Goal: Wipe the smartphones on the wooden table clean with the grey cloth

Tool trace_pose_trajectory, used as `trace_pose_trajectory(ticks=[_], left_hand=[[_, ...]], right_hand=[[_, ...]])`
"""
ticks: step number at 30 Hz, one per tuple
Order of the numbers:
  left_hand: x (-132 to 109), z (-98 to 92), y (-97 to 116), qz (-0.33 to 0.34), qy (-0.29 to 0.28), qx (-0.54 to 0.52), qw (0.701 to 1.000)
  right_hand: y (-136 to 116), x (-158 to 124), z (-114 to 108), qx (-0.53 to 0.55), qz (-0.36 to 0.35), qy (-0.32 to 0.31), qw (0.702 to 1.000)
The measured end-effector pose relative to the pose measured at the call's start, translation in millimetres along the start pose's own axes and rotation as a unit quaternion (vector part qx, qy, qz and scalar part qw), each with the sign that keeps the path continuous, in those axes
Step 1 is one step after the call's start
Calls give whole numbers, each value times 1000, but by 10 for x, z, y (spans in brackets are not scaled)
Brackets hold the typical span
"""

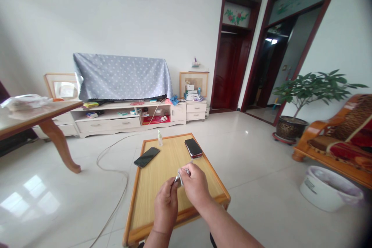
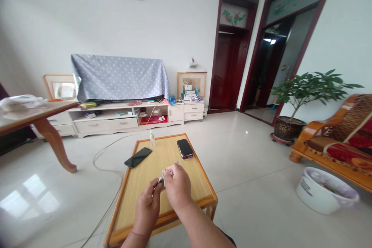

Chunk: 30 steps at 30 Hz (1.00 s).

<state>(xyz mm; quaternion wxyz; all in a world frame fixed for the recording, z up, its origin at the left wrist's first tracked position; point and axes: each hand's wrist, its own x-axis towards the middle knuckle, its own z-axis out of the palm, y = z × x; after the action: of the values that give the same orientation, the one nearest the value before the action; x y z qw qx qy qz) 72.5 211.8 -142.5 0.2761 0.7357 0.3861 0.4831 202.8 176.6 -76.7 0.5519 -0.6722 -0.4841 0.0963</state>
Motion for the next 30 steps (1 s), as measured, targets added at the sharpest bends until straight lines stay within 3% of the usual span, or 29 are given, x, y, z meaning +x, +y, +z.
trace_pose_trajectory(ticks=[5,11,18,23,27,30], left_hand=[[-1,-28,-58,3,22,23,999],[-10,20,-32,13,-17,-4,1000],[-8,-43,-45,-5,10,16,1000],[0,2,-20,1,-24,-16,1000],[12,-3,-6,-34,-22,-47,998],[24,-11,8,-69,-14,-102,992]], right_hand=[[140,113,-85,-9,37,23,999],[-6,-42,12,-14,-18,-4,1000],[163,109,-85,-16,48,8,999],[91,14,-24,-20,-3,4,1000],[141,94,-27,79,79,11,994],[238,158,-41,209,162,15,964]])
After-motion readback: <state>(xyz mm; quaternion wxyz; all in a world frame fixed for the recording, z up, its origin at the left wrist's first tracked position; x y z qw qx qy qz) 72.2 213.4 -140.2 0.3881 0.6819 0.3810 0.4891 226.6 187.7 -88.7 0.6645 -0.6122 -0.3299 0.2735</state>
